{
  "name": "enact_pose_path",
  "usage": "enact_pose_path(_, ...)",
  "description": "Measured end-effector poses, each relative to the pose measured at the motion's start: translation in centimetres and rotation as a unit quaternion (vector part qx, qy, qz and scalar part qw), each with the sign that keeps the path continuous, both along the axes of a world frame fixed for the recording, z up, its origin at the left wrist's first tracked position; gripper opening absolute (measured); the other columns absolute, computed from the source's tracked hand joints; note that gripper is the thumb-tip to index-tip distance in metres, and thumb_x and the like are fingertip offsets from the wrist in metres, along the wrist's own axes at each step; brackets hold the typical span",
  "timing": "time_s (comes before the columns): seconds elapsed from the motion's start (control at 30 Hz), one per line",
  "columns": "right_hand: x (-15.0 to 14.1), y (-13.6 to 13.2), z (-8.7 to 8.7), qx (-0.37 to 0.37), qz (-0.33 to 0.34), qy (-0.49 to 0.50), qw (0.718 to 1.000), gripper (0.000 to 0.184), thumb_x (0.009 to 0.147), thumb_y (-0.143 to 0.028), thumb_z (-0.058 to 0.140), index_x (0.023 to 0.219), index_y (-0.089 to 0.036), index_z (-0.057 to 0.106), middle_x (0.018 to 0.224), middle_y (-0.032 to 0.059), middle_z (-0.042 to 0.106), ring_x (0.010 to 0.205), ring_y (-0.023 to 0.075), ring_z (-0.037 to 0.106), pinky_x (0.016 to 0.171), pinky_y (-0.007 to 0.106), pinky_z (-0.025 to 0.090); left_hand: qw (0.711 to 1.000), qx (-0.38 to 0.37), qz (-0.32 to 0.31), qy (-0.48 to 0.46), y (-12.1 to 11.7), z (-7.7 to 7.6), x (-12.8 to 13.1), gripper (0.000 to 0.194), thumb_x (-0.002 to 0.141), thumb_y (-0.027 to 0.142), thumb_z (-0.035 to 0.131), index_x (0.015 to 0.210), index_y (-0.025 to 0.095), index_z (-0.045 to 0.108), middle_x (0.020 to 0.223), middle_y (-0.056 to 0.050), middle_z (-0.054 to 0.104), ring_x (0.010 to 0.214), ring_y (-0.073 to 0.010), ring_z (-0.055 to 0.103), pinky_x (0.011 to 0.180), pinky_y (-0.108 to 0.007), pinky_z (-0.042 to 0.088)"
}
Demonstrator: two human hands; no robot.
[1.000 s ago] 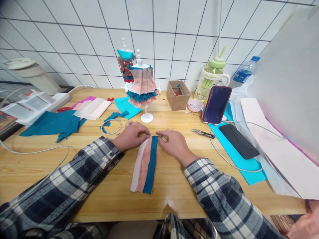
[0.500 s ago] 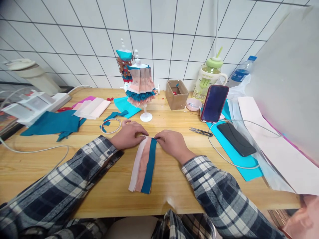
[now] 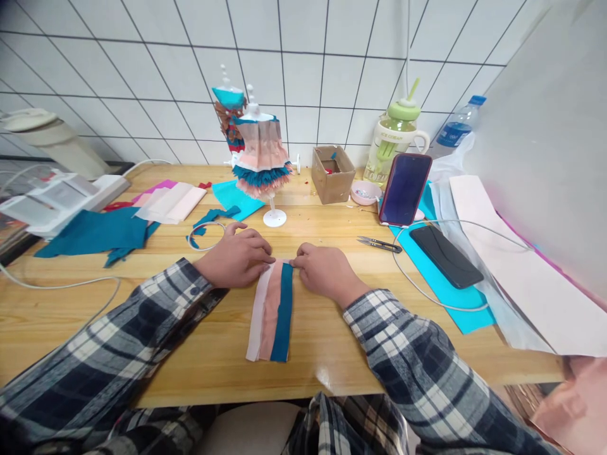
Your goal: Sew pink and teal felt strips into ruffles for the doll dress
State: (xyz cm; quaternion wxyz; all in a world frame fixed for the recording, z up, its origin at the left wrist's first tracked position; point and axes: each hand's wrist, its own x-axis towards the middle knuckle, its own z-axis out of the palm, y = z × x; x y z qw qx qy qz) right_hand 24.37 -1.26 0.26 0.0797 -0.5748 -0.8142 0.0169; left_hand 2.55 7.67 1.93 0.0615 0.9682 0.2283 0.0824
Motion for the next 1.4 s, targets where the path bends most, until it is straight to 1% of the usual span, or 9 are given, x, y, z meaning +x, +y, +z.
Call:
enact_pose_path(0.33,-0.6,0.6,0.2,0.074,-0.096,0.082,0.989,0.024,0.091,-0.029,0.048,0.102,-0.024,0.069,0.097,0.0044,0.070,0.088,0.0187,0.064,0.067,0.027,0.042,0.998,0.057,-0.026,0.012,-0.3,-0.3,-0.5,0.024,0.091,0.034,0.050,0.093,0.028,0.074,0.100,-0.005,0.069,0.100,-0.0238,0.053,0.095,-0.049,0.023)
enact_pose_path(0.53,-2.7,1.4,-0.4,-0.018,-0.119,0.105,0.987,0.011,0.083,-0.034,0.063,0.085,-0.024,0.064,0.091,0.0035,0.065,0.080,0.0174,0.060,0.061,0.026,0.038,0.991,0.125,-0.042,0.010,-0.6,-0.1,-0.3,0.026,0.092,0.027,0.046,0.087,0.024,0.072,0.095,-0.005,0.070,0.100,-0.0249,0.054,0.100,-0.052,0.023)
enact_pose_path(0.7,-1.4,2.6,-0.5,-0.082,-0.130,0.289,0.945,0.005,0.075,-0.022,0.065,0.079,-0.021,0.062,0.080,-0.0021,0.066,0.066,0.0119,0.054,0.060,0.023,0.038,0.987,0.105,0.062,-0.103,0.2,-0.2,-1.2,0.037,0.092,0.034,0.048,0.125,0.021,0.058,0.105,-0.008,0.067,0.100,-0.0245,0.056,0.091,-0.043,0.038)
enact_pose_path(0.8,0.2,3.6,1.9,0.036,-0.172,0.402,0.898,0.012,0.076,-0.028,0.064,0.083,-0.019,0.062,0.076,-0.0015,0.064,0.055,0.0098,0.048,0.055,0.024,0.039,0.976,0.121,0.120,-0.137,1.1,-0.3,-2.0,0.040,0.092,0.034,0.047,0.128,0.018,0.056,0.105,-0.009,0.067,0.100,-0.0253,0.055,0.089,-0.041,0.040)
enact_pose_path(0.93,1.5,3.6,6.1,0.421,-0.197,0.440,0.769,0.018,0.085,-0.031,0.059,0.099,-0.020,0.062,0.092,0.0031,0.063,0.066,0.0126,0.053,0.058,0.027,0.042,0.966,0.190,0.106,-0.139,1.2,0.0,-2.6,0.029,0.090,0.031,0.051,0.114,0.025,0.065,0.104,-0.007,0.068,0.102,-0.0268,0.055,0.091,-0.044,0.036)
enact_pose_path(1.0,1.3,2.9,6.7,0.452,-0.131,0.398,0.787,0.010,0.086,-0.029,0.061,0.093,-0.023,0.065,0.091,0.0032,0.063,0.072,0.0147,0.056,0.060,0.028,0.044,0.947,0.207,0.140,-0.201,0.9,0.1,-2.8,0.030,0.088,0.030,0.053,0.114,0.025,0.065,0.100,-0.006,0.069,0.097,-0.0255,0.056,0.090,-0.045,0.035)
enact_pose_path(1.13,-0.2,1.4,3.3,0.313,0.009,0.357,0.880,0.007,0.085,-0.020,0.062,0.084,-0.024,0.068,0.098,0.0049,0.064,0.081,0.0160,0.059,0.064,0.029,0.047,0.899,0.186,0.222,-0.327,0.0,0.5,-3.5,0.029,0.085,0.030,0.050,0.109,0.020,0.064,0.085,-0.006,0.067,0.085,-0.0235,0.056,0.085,-0.045,0.034)
enact_pose_path(1.27,-1.2,-0.1,-0.8,0.127,0.084,0.266,0.952,0.014,0.085,-0.014,0.059,0.086,-0.024,0.069,0.095,0.0031,0.067,0.087,0.0176,0.058,0.079,0.033,0.045,0.959,0.117,0.079,-0.247,-1.1,0.8,-3.1,0.025,0.083,0.042,0.055,0.087,0.022,0.069,0.084,-0.005,0.067,0.085,-0.0221,0.054,0.084,-0.043,0.033)
enact_pose_path(1.4,-1.3,-1.1,-1.6,0.037,0.087,0.190,0.977,0.016,0.086,-0.012,0.056,0.090,-0.024,0.066,0.094,0.0014,0.068,0.086,0.0181,0.054,0.077,0.031,0.042,0.996,0.041,0.011,-0.084,-2.4,0.8,-1.3,0.037,0.074,0.058,0.064,0.083,0.022,0.068,0.090,-0.005,0.067,0.087,-0.0230,0.052,0.078,-0.041,0.030)
